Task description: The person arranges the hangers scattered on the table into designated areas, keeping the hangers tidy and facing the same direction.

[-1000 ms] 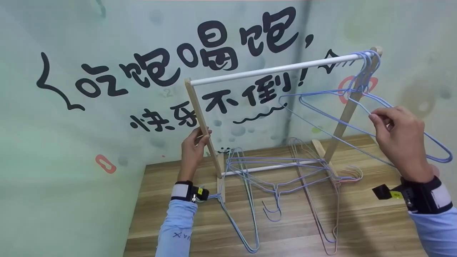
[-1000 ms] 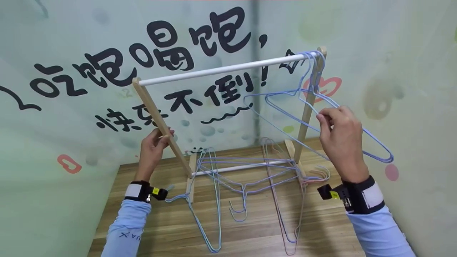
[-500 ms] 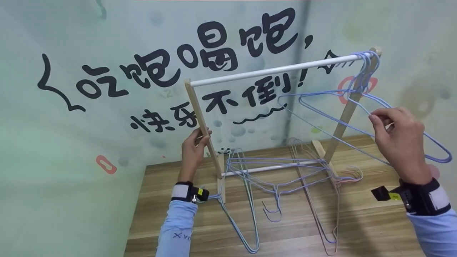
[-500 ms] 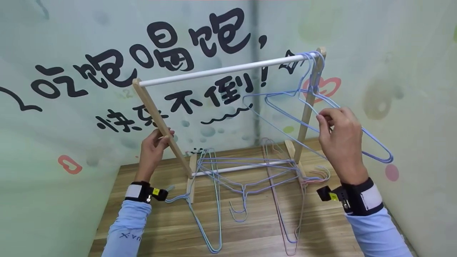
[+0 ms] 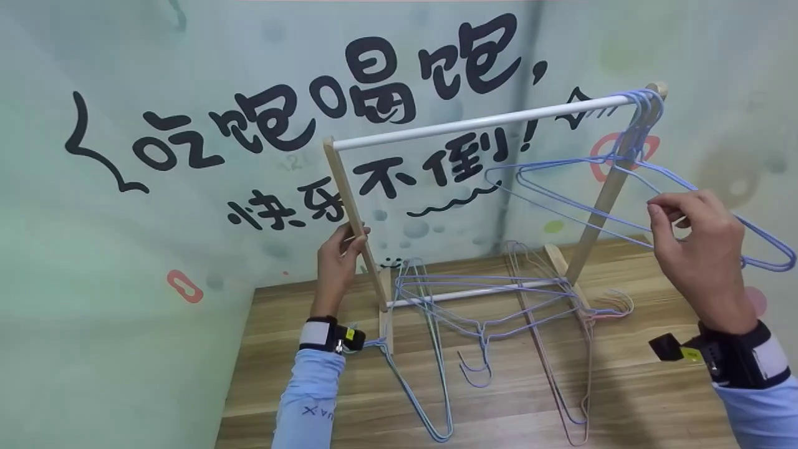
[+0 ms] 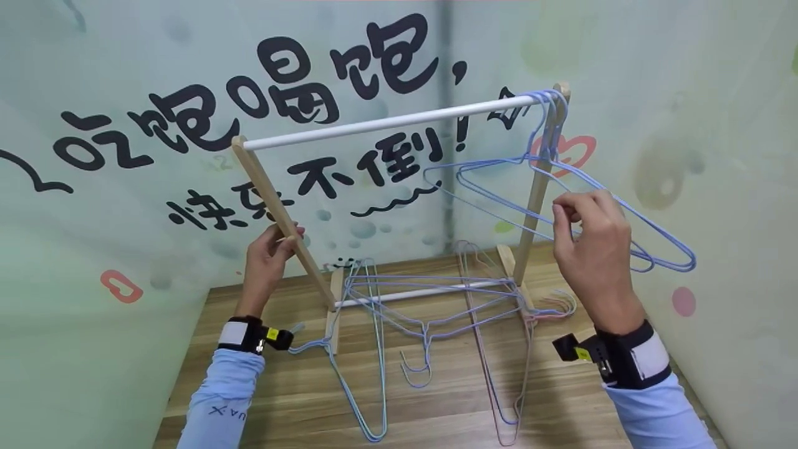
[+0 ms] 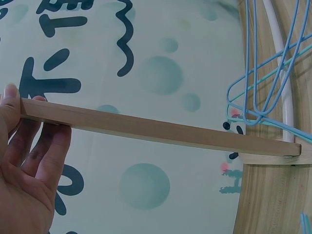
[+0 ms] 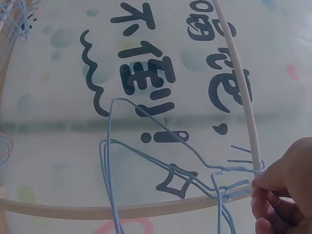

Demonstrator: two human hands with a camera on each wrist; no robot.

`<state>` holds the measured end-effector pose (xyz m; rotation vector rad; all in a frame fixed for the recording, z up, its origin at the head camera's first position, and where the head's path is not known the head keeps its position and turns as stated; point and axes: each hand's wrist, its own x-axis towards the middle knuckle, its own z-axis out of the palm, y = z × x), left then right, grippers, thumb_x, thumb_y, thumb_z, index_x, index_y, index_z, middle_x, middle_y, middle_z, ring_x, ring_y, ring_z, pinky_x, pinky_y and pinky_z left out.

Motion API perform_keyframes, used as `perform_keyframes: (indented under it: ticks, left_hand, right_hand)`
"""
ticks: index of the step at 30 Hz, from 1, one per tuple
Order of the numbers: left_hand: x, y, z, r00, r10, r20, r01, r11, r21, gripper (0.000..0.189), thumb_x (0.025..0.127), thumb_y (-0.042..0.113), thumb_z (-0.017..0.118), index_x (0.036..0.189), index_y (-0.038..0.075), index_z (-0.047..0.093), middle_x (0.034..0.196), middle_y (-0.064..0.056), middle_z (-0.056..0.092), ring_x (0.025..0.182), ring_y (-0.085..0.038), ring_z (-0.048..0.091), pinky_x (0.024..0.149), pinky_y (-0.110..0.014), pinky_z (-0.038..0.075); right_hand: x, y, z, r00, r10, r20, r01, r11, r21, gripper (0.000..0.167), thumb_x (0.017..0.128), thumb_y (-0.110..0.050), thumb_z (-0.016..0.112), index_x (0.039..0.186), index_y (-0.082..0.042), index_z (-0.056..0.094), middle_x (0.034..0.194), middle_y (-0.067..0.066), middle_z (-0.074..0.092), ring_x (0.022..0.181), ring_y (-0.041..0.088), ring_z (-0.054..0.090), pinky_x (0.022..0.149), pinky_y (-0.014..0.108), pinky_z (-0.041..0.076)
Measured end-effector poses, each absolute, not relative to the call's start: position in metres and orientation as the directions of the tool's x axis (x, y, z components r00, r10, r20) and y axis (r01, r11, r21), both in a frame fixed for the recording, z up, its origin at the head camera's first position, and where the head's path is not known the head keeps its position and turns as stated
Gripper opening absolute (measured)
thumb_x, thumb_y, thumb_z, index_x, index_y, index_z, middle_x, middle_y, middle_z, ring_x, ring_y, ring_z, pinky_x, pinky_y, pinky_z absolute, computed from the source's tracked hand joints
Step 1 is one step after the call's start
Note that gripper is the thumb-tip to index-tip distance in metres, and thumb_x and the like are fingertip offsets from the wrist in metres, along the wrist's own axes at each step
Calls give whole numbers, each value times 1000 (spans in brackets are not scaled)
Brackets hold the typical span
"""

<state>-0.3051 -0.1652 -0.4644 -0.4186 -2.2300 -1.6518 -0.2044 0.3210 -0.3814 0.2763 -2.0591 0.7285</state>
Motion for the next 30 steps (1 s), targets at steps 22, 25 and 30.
perform_keyframes:
  ticks: [22, 25, 30]
  left_hand:
    - [-307, -167, -466, -901, 39, 432, 425, 283, 860, 33, 104, 12, 59, 135, 0, 59, 123, -9, 67, 115, -23, 65, 97, -33, 54]
    - [-306, -166, -466, -904, 38, 426, 419, 279, 864, 35, 104, 13, 60, 135, -1, 59, 124, -9, 67, 115, -23, 65, 97, -33, 54]
    - [-306, -166, -465, -903, 30, 428, 418, 282, 864, 34, 103, 14, 61, 135, 1, 60, 123, -10, 67, 114, -24, 65, 96, -33, 54]
  right_hand:
    - [-214, 276, -427, -576, -192, 795, -633, 719, -286, 22, 82, 19, 73, 96, 3, 70, 87, 11, 61, 74, 21, 60, 69, 14, 42]
    - [-218, 272, -436, -583, -234, 778, -653, 705, -277, 24, 81, 20, 73, 97, 2, 70, 86, 10, 60, 74, 20, 60, 67, 17, 44]
    - [-223, 267, -453, -632, -296, 717, -649, 708, -280, 27, 79, 20, 74, 98, 2, 68, 87, 10, 59, 77, 20, 59, 65, 27, 47]
